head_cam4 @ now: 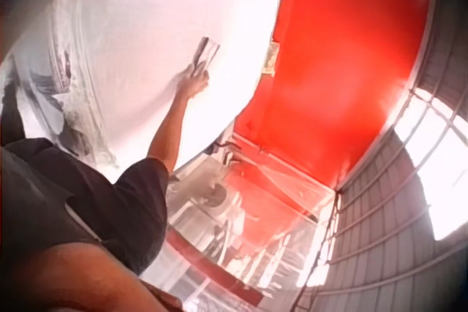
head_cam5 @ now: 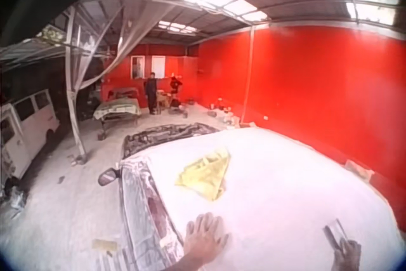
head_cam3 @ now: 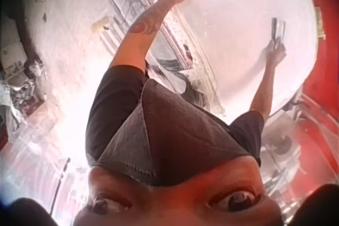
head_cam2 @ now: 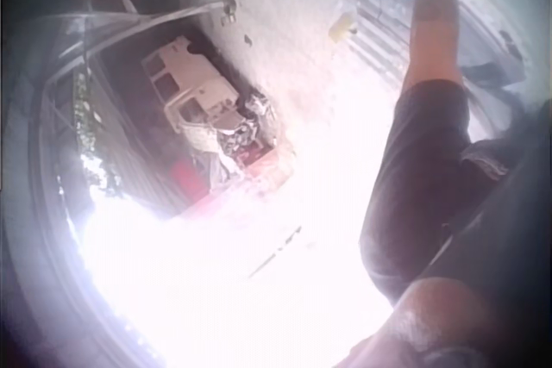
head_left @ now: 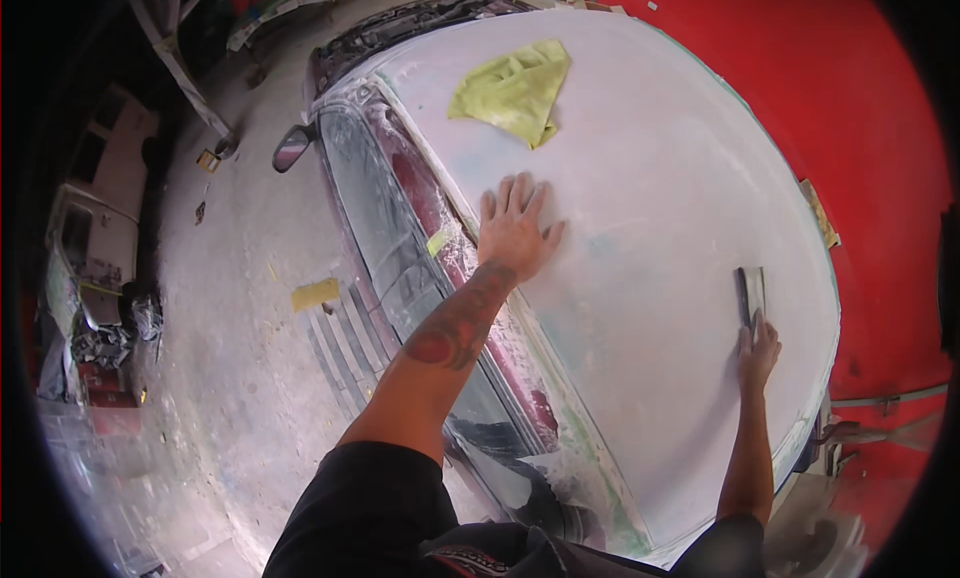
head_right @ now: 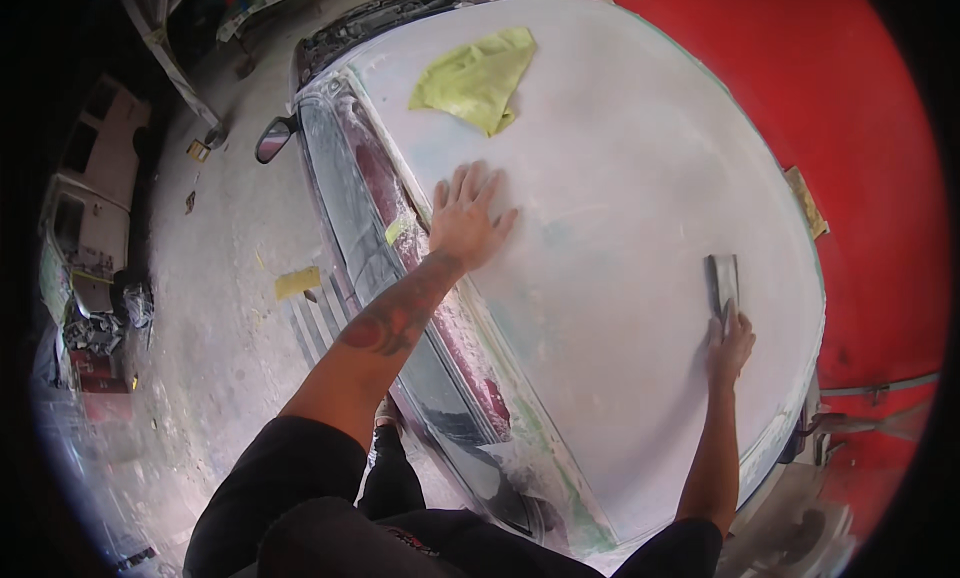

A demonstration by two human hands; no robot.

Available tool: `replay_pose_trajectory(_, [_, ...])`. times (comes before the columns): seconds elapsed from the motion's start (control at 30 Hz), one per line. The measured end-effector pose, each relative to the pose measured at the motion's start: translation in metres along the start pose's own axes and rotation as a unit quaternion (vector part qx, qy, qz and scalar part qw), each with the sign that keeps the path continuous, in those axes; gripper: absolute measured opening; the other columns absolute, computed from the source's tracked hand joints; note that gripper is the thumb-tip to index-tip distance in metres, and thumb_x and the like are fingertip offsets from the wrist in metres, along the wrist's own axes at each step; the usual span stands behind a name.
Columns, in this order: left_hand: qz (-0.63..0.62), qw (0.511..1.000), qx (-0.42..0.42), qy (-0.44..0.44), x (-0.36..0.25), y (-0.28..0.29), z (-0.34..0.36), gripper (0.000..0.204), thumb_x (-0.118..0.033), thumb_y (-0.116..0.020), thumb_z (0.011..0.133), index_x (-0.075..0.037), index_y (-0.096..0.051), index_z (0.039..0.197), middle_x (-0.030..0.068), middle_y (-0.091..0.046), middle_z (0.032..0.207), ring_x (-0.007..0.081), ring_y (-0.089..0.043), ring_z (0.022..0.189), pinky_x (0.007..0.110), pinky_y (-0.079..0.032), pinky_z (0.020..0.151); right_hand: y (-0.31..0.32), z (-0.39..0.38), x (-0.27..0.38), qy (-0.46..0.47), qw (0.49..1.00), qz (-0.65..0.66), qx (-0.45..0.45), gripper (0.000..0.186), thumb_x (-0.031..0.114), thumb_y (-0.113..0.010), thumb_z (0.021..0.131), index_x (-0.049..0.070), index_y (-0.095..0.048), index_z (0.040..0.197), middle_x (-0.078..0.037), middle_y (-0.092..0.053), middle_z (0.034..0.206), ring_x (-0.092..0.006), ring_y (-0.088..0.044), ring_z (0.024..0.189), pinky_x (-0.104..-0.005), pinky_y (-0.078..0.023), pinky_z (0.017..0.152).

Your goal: The person sands the roof of a car using a sanding block while feeling the surface with their hand.

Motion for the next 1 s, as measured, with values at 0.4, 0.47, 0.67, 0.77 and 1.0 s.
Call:
replay_pose_trajectory(0.4, [-0.002,1.0,-0.014,-0.004,0.001,0.005,0.001,0.062,-0.047,-0.056,0.091,-0.014,-0.044,0.143,0.0156,-0.036,0.151,0.034,-0.026,0.143,0.055,-0.021,0.115,0.027,-0.033,0.029,0.099,0.995,0.021,0.001,0.049,0.016,-0.064,0.088,0.014,-0.056,0.136,-0.021,-0.055,0.126,-0.0387,-0.052,0.105,-0.0489,-0.043,0.093])
replay_pose_trajectory(0.47, [-0.01,1.0,-0.016,-0.012,-0.009,-0.001,0.0,0.062,-0.047,-0.056,0.092,-0.014,-0.044,0.143,0.0153,-0.036,0.151,0.0337,-0.026,0.143,0.054,-0.021,0.115,0.024,0.013,0.018,0.015,1.0,-0.014,0.01,0.049,0.017,-0.063,0.089,0.014,-0.054,0.137,-0.02,-0.054,0.129,-0.0381,-0.052,0.106,-0.0477,-0.043,0.094])
replay_pose_trajectory(0.67, [0.023,1.0,0.006,0.013,0.011,0.008,-0.003,0.063,-0.048,-0.054,0.092,-0.015,-0.043,0.145,0.0137,-0.034,0.152,0.0323,-0.025,0.144,0.053,-0.02,0.116,0.045,-0.165,0.095,0.053,0.994,0.074,0.066,0.051,0.012,-0.072,0.08,0.015,-0.063,0.13,-0.019,-0.053,0.134,-0.0386,-0.05,0.114,-0.0495,-0.04,0.099])
replay_pose_trajectory(0.77, [0.022,1.0,-0.001,0.011,0.011,0.009,-0.002,0.063,-0.048,-0.054,0.092,-0.015,-0.042,0.145,0.0138,-0.033,0.153,0.0323,-0.025,0.144,0.054,-0.02,0.116,0.061,-0.197,0.095,0.111,0.985,0.071,0.109,0.055,0.006,-0.07,0.076,0.015,-0.063,0.129,-0.018,-0.053,0.135,-0.0386,-0.05,0.116,-0.0494,-0.04,0.1])
replay_pose_trajectory(1.0, [-0.023,1.0,-0.009,-0.005,-0.009,-0.008,-0.003,0.063,-0.047,-0.056,0.091,-0.013,-0.044,0.143,0.0157,-0.035,0.151,0.0336,-0.026,0.143,0.054,-0.02,0.115,0.029,-0.009,0.039,0.039,0.999,-0.022,0.015,0.044,0.01,-0.061,0.089,0.012,-0.056,0.133,-0.02,-0.055,0.13,-0.0392,-0.053,0.107,-0.0467,-0.045,0.093])
Point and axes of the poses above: each hand's wrist, its own z-axis towards the middle knuckle, its own y-axis out of the back of the hand, x = y × z, the point moved 2 cm from there along z, towards the middle knuckle
